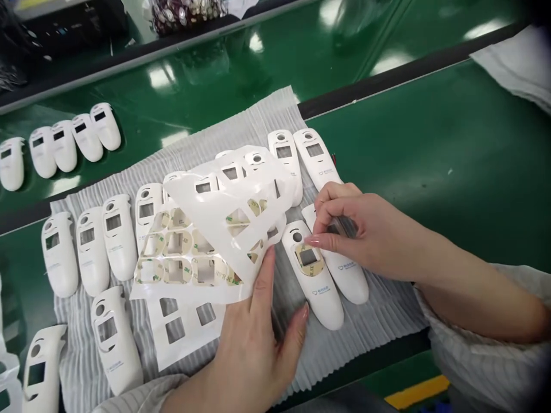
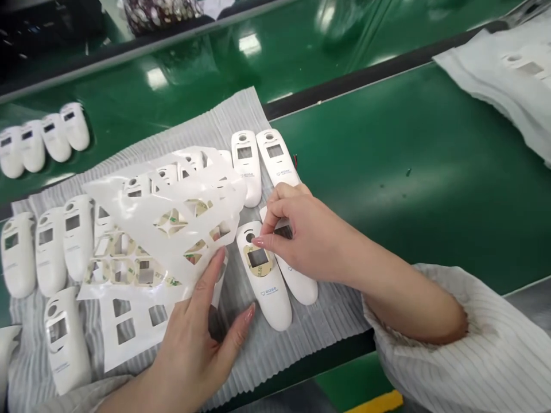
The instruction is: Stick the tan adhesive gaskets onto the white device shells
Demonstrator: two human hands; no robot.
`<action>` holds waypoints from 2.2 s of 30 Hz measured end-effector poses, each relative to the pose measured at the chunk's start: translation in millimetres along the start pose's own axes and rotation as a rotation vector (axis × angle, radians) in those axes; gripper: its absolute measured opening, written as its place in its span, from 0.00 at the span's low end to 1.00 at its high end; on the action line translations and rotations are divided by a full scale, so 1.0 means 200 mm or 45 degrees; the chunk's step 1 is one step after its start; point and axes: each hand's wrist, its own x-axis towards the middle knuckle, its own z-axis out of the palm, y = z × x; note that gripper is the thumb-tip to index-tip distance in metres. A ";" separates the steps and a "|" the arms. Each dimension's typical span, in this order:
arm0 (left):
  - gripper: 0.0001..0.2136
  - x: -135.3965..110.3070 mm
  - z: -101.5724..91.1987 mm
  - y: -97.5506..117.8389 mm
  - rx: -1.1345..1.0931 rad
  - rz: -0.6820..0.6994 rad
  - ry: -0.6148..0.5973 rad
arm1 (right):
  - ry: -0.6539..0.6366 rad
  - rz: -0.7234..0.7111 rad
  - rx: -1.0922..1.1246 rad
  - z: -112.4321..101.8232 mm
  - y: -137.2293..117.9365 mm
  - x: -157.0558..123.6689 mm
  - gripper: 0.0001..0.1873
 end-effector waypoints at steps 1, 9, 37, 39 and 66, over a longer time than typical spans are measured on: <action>0.36 0.00 0.00 0.00 0.036 -0.004 -0.024 | -0.020 -0.015 -0.024 -0.01 0.00 0.00 0.17; 0.36 0.00 -0.01 0.01 0.093 -0.007 -0.065 | -0.024 -0.056 -0.089 -0.02 0.00 0.00 0.13; 0.36 0.01 -0.01 0.01 0.170 0.045 -0.050 | -0.045 0.162 -0.053 0.00 -0.08 0.01 0.07; 0.36 0.00 -0.01 0.01 0.173 0.051 -0.050 | -0.054 0.165 -0.051 0.00 -0.08 0.01 0.07; 0.37 0.01 -0.01 0.01 0.198 0.015 -0.038 | -0.051 0.140 -0.104 0.00 -0.09 0.00 0.07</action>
